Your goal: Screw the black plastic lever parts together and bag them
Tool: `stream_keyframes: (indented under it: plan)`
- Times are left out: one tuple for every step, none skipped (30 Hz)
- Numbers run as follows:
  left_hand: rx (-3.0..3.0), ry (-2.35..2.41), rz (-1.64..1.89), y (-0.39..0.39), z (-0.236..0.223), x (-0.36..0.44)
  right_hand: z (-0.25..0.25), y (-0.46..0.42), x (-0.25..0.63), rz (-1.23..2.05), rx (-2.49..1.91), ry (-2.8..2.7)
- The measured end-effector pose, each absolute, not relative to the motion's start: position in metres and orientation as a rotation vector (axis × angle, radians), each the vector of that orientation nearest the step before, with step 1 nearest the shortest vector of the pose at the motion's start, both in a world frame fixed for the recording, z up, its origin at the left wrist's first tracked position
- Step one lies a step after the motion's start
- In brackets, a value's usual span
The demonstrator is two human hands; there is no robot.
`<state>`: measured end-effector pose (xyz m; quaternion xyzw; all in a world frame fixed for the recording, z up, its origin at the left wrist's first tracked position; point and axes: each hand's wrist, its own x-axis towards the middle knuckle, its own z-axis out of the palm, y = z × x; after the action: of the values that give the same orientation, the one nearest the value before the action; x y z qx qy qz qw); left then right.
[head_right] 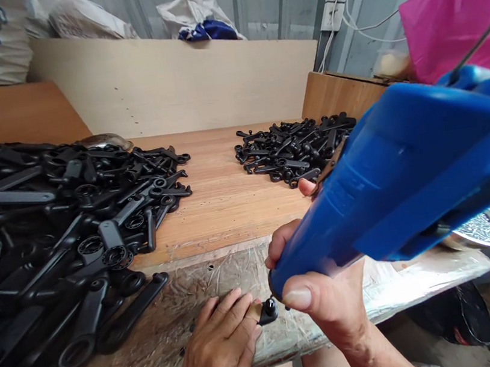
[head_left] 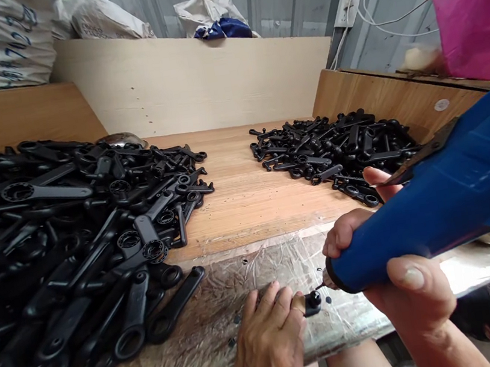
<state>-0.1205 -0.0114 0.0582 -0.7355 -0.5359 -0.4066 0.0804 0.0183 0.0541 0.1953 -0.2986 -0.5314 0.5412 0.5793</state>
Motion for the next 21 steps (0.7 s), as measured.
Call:
stream_keyframes:
  plan:
    - [-2.21, -1.605, -1.221, -0.0113, 0.0576, -0.1206, 0.1959, 0.0542, 0.0181, 1.262, -0.698, -1.241]
    - [-2.218, -1.61, -1.226, -0.0112, 0.0571, -0.1207, 0.1964, 0.0542, 0.0179, 1.257, -0.69, -1.235]
    - [-2.222, -1.612, -1.231, -0.0112, 0.0569, -0.1208, 0.1967, 0.0541, 0.0176, 1.254, -0.679, -1.229]
    - [-2.223, -1.614, -1.235, -0.0111, 0.0569, -0.1209, 0.1969, 0.0539, 0.0173, 1.253, -0.67, -1.223]
    - [-2.222, -1.614, -1.237, -0.011, 0.0574, -0.1209, 0.1971, 0.0536, 0.0172, 1.255, -0.666, -1.219]
    - [-2.22, -1.609, -1.236, -0.011, 0.0582, -0.1209, 0.1971, 0.0533, 0.0172, 1.26, -0.669, -1.217]
    - [-2.221, -1.599, -1.229, -0.011, 0.0592, -0.1208, 0.197, 0.0529, 0.0172, 1.267, -0.677, -1.219]
    - [-2.224, -1.593, -1.223, -0.011, 0.0602, -0.1207, 0.1968, 0.0525, 0.0174, 1.277, -0.688, -1.223]
    - [-2.226, -1.59, -1.22, -0.0111, 0.0611, -0.1205, 0.1964, 0.0523, 0.0176, 1.285, -0.698, -1.228]
    - [-2.23, -1.591, -1.217, -0.0113, 0.0618, -0.1203, 0.1959, 0.0521, 0.0177, 1.286, -0.699, -1.231]
    - [-2.233, -1.594, -1.218, -0.0114, 0.0623, -0.1203, 0.1952, 0.0521, 0.0178, 1.279, -0.69, -1.232]
    - [-2.236, -1.599, -1.223, -0.0116, 0.0626, -0.1203, 0.1943, 0.0523, 0.0179, 1.271, -0.677, -1.233]
    - [-2.238, -1.603, -1.228, -0.0118, 0.0628, -0.1205, 0.1934, 0.0525, 0.0179, 1.26, -0.662, -1.231]
    - [-2.237, -1.603, -1.232, -0.0119, 0.063, -0.1208, 0.1925, 0.0528, 0.0179, 1.247, -0.644, -1.229]
    - [-2.238, -1.602, -1.228, -0.0119, 0.0633, -0.1212, 0.1918, 0.0531, 0.0179, 1.237, -0.625, -1.226]
    - [-2.239, -1.597, -1.219, -0.0118, 0.0638, -0.1216, 0.1913, 0.0534, 0.0179, 1.231, -0.612, -1.222]
    - [-2.246, -1.59, -1.199, -0.0116, 0.0643, -0.1219, 0.191, 0.0537, 0.0178, 1.229, -0.605, -1.222]
    - [-2.258, -1.578, -1.176, -0.0114, 0.0647, -0.1221, 0.191, 0.0539, 0.0178, 1.23, -0.603, -1.226]
    - [-2.262, -1.567, -1.165, -0.0111, 0.065, -0.122, 0.1911, 0.054, 0.0179, 1.229, -0.6, -1.231]
    - [-2.256, -1.557, -1.171, -0.0109, 0.0649, -0.1216, 0.1912, 0.0541, 0.0179, 1.231, -0.6, -1.237]
    - [-2.246, -1.553, -1.186, -0.0107, 0.0647, -0.1211, 0.1914, 0.0542, 0.018, 1.231, -0.599, -1.243]
